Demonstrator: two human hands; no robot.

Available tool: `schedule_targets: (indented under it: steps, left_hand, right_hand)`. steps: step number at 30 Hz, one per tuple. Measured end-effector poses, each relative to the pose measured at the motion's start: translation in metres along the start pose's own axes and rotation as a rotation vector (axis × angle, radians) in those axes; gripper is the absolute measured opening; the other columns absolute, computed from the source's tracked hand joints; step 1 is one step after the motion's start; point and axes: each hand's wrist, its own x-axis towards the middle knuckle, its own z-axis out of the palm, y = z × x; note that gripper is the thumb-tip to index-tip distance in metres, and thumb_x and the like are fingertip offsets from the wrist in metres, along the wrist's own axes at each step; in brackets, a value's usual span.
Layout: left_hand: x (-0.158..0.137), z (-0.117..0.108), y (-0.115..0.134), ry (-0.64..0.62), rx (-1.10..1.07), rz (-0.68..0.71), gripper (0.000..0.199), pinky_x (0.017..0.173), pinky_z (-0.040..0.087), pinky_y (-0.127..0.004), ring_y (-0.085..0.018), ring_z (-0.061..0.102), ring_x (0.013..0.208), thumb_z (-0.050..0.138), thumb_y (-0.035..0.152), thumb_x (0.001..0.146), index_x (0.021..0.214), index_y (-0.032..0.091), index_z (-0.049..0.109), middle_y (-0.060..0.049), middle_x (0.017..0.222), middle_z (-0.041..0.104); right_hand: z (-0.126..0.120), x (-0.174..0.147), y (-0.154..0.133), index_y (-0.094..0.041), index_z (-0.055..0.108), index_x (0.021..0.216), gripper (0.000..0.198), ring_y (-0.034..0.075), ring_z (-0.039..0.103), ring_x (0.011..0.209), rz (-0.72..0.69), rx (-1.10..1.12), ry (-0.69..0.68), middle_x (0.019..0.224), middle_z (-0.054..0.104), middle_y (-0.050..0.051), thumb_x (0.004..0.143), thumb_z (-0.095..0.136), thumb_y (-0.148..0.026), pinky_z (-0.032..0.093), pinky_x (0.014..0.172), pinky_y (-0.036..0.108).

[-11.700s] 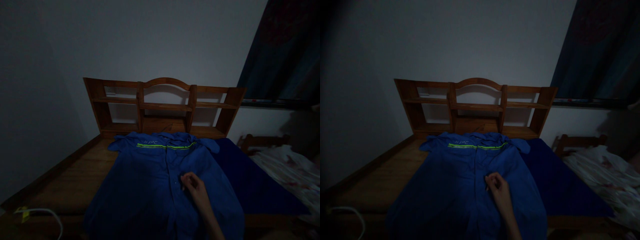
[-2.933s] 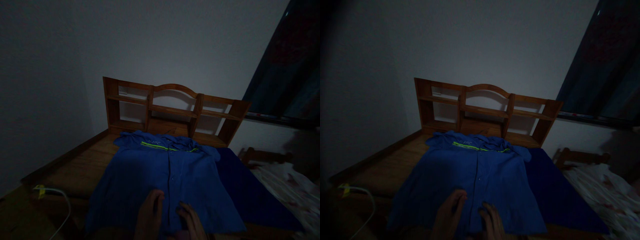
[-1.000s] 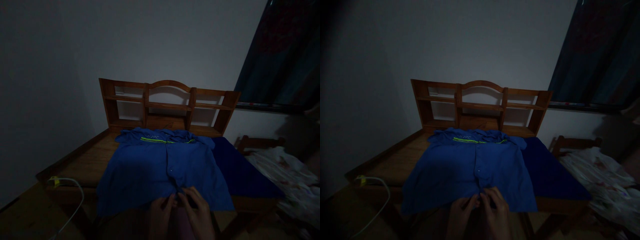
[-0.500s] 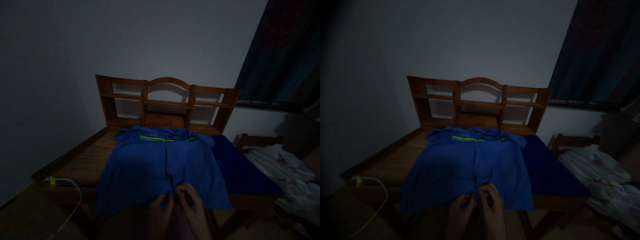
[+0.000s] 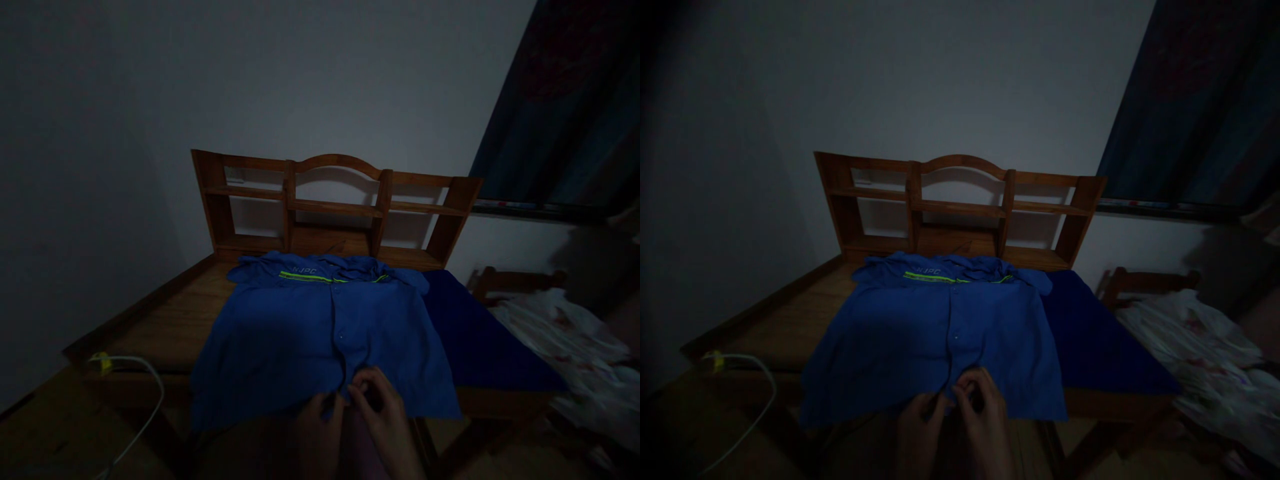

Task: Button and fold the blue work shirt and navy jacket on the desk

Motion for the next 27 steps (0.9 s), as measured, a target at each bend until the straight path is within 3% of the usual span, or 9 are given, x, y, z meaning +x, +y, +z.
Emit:
schedule_targets:
  steps: [9,16,27]
  left_hand:
    - [-0.01,-0.002,0.011,0.051,0.073,0.085,0.029,0.06,0.041,-0.022,-0.016,0.058,0.06,0.051,0.039,0.08,0.062,0.018,0.058,-0.003,0.064,0.063]
    - [-0.016,-0.013,0.03,-0.042,-0.039,0.131,0.038,0.061,0.044,-0.022,-0.017,0.058,0.063,0.046,0.047,0.083,0.069,0.017,0.064,-0.006,0.066,0.066]
    - [0.001,-0.011,0.005,0.006,-0.154,0.128,0.04,0.059,0.048,-0.025,-0.023,0.062,0.066,0.056,0.055,0.072,0.069,0.019,0.072,-0.01,0.07,0.071]
  right_hand:
    - [0.002,-0.005,-0.014,-0.02,0.055,0.09,0.01,0.014,0.055,0.084,-0.14,-0.097,0.028,0.089,0.056,0.003,0.09,0.046,-0.025,0.043,0.075,0.023]
    - [0.004,-0.004,-0.008,-0.021,0.053,0.093,0.009,0.014,0.056,0.086,-0.188,-0.157,0.049,0.092,0.056,0.004,0.09,0.045,-0.022,0.045,0.077,0.023]
    - [0.006,-0.002,-0.012,-0.021,0.054,0.091,0.01,0.014,0.058,0.083,-0.204,-0.215,0.006,0.09,0.056,0.004,0.09,0.044,-0.022,0.046,0.073,0.022]
